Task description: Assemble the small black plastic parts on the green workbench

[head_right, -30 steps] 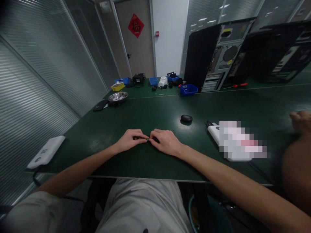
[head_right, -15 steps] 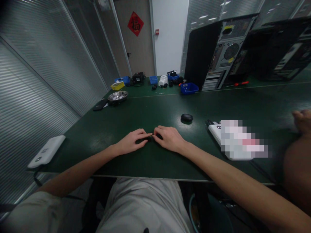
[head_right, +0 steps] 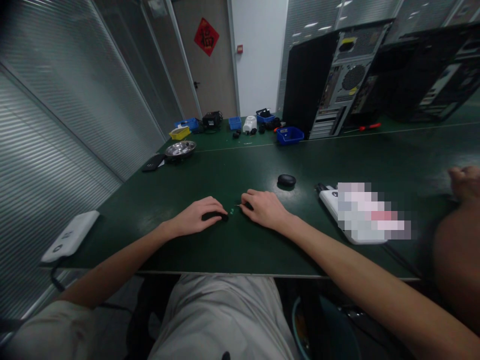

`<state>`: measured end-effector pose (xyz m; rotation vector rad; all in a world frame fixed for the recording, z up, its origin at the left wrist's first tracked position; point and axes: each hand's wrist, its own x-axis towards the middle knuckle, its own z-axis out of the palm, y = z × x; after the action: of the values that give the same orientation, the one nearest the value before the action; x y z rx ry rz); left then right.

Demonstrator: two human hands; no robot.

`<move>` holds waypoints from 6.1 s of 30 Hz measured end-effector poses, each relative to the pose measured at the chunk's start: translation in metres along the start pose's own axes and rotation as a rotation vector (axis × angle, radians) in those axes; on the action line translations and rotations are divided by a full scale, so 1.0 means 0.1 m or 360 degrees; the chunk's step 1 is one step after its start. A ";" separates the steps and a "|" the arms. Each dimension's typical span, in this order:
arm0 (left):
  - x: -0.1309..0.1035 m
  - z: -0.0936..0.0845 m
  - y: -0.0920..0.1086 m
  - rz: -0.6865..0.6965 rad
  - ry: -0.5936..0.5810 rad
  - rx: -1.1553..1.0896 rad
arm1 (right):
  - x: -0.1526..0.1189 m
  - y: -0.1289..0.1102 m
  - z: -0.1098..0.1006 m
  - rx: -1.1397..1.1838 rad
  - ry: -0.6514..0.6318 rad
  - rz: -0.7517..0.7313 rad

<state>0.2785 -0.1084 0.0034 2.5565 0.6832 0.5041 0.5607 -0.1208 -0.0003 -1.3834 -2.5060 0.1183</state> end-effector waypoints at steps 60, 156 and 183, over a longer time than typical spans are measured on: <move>-1.52 -1.42 -2.09 -0.1240 0.0399 0.1163 | 0.00 0.02 0.00 0.0091 0.0009 0.0001; 0.21 0.21 -0.15 -0.0240 0.0321 -0.0311 | -0.02 -0.14 0.09 0.0179 0.0076 -0.0082; 0.21 0.21 -0.13 -0.0097 0.0352 -0.0352 | -0.01 -0.16 0.16 0.0277 0.0148 -0.0162</move>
<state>0.3002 -0.0941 -0.0162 2.2875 0.7345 0.8037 0.5441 -0.1295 -0.0131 -1.1647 -2.4199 0.2402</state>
